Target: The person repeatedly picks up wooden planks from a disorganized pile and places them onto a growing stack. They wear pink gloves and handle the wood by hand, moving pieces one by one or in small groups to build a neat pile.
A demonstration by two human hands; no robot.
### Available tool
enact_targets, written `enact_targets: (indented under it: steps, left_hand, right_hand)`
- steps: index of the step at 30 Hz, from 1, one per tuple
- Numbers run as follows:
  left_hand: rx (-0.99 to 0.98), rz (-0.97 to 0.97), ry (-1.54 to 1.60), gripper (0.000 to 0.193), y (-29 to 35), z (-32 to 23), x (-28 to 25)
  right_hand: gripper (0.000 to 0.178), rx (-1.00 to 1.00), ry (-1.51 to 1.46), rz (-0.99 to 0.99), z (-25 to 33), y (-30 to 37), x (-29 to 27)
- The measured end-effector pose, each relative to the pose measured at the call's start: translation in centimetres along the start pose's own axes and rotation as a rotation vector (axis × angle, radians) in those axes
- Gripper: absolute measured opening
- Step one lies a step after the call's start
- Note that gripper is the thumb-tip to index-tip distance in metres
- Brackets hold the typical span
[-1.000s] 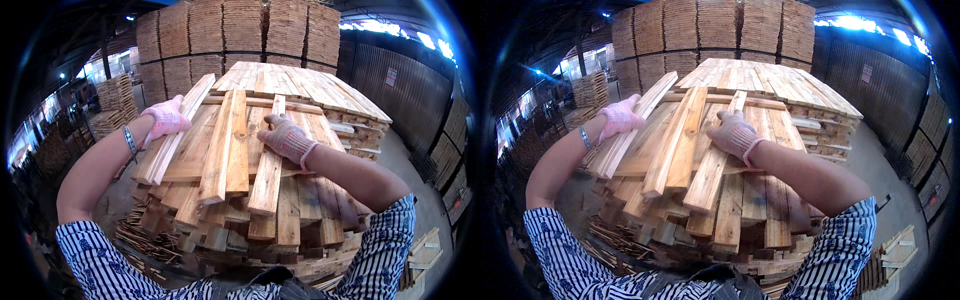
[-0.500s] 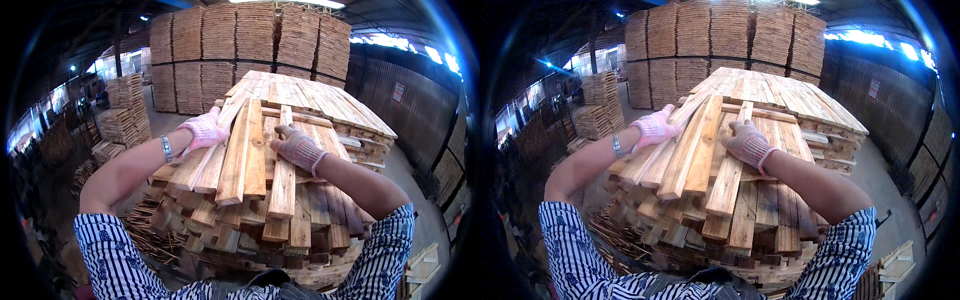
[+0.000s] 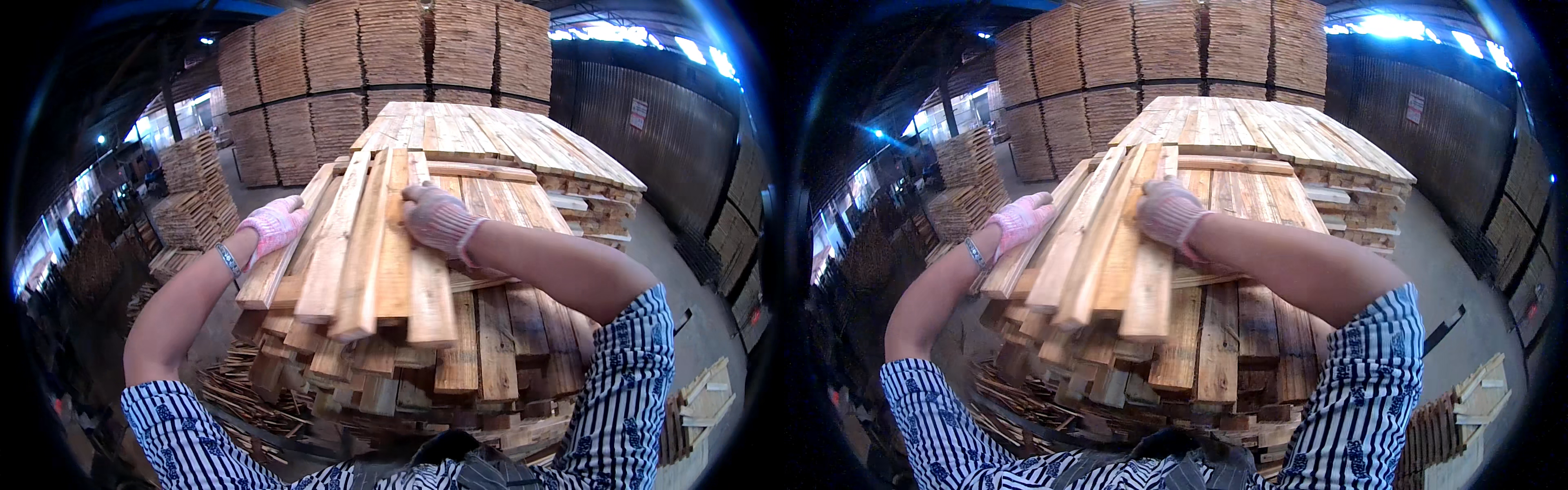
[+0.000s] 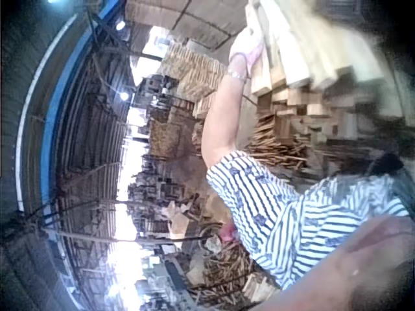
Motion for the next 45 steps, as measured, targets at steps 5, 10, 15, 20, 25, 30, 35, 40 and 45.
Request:
enact_targets:
  steps: [5,10,15,20,25,30,35,40,45]
  left_hand:
    - [-0.035,-0.017,0.094,0.058,0.4,0.6,-0.9]
    - [-0.064,-0.052,0.102,0.056,0.2,1.0,-2.8]
    - [0.059,-0.064,-0.03,0.055,0.1,-1.6,-0.8]
    - [0.052,-0.021,-0.032,0.057,-0.1,-1.5,-0.2]
    - [0.083,-0.032,-0.045,0.058,-0.3,-1.2,0.3]
    - [0.065,0.045,-0.022,0.064,-1.1,-1.6,0.6]
    - [0.036,0.031,0.067,0.067,-0.5,-0.4,0.7]
    - [-0.073,0.094,0.297,0.058,-0.2,-0.3,1.1]
    - [-0.027,0.091,0.205,0.051,-1.4,-1.5,2.0]
  right_hand:
    - [0.041,0.155,-0.266,-0.114,0.5,0.6,-0.7]
    - [0.044,0.186,-0.297,-0.109,0.1,0.3,-0.1]
    - [0.045,0.159,-0.263,-0.086,0.6,0.6,-0.6]
    - [0.061,0.121,-0.181,0.07,2.3,0.1,-3.2]
    - [0.055,-0.105,-0.03,0.066,7.9,-0.2,-3.9]
    - [0.043,-0.378,0.095,0.064,10.6,-2.5,-1.9]
    - [0.049,-0.307,0.119,0.267,9.0,-0.9,-2.4]
    - [0.056,0.003,-0.102,0.212,5.7,-1.0,-2.1]
    - [0.052,-0.318,0.065,0.237,7.5,-2.5,0.4]
Point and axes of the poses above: each hand's wrist, its own y-axis away from the middle knuckle, its own x-axis out of the palm, z = x × y, the point moved 9 cm from there along -y, towards the middle knuckle, and after that the axes turned 15 degrees about -z, right-handed, at the moved point
